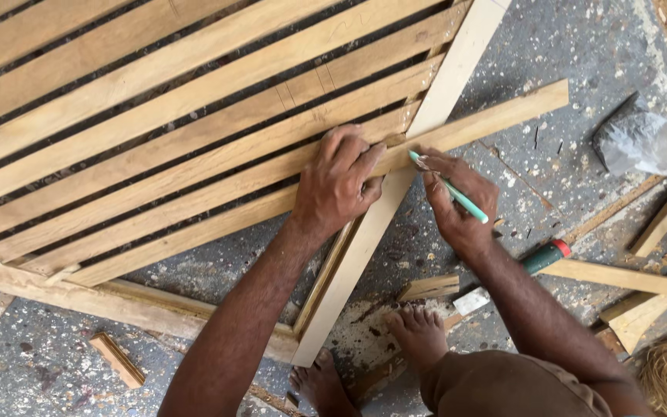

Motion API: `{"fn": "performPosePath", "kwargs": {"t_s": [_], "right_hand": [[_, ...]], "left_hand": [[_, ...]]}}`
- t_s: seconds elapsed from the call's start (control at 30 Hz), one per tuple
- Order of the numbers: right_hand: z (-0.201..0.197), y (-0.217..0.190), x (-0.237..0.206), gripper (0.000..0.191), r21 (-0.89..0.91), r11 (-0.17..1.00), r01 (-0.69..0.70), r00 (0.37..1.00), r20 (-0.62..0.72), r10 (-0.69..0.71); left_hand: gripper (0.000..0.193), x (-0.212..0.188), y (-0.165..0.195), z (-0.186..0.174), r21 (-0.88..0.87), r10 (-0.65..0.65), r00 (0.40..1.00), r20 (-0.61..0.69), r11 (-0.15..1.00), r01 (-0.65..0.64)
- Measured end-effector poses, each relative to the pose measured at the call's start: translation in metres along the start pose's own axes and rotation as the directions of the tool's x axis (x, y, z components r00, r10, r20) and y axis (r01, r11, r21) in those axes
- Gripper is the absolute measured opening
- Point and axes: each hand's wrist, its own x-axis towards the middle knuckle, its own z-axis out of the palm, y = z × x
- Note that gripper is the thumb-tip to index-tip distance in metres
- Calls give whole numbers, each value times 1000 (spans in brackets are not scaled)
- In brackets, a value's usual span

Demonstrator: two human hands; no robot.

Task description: The person assembles a triangular wooden frame with horizontal slats on a workshop floor. They use a hammer and nails to secure the slats, mark wood with a pencil, cut through wood using a circular saw, and apply white glue by hand to the edges of wood pieces.

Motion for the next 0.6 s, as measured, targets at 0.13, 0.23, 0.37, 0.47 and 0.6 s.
{"fn": "performPosePath", "kwargs": {"t_s": [0.13, 0.23, 0.37, 0.47, 0.6], "right_hand": [[-4, -7, -1, 20, -20, 990, -140, 990, 14, 140], [-6, -10, 1, 21, -2, 990, -143, 989, 45, 143], [-8, -13, 3, 24, -30, 987, -159, 985, 69, 161], [-10, -17, 2, 26, -14, 986, -166, 983, 73, 166], [-10, -20, 2, 29, 20, 967, -255, 964, 86, 252]], "left_hand": [[51, -1, 1, -3, 9, 6, 1000, -4, 1000, -6], [49, -2, 2, -4, 4, 6, 1000, -3, 1000, -6], [47, -1, 4, -7, 9, -3, 1000, 5, 1000, 3], [47, 0, 6, -10, -7, -18, 1000, 18, 1000, 18], [46, 1, 8, -13, -6, -30, 999, 20, 1000, 30]]}}
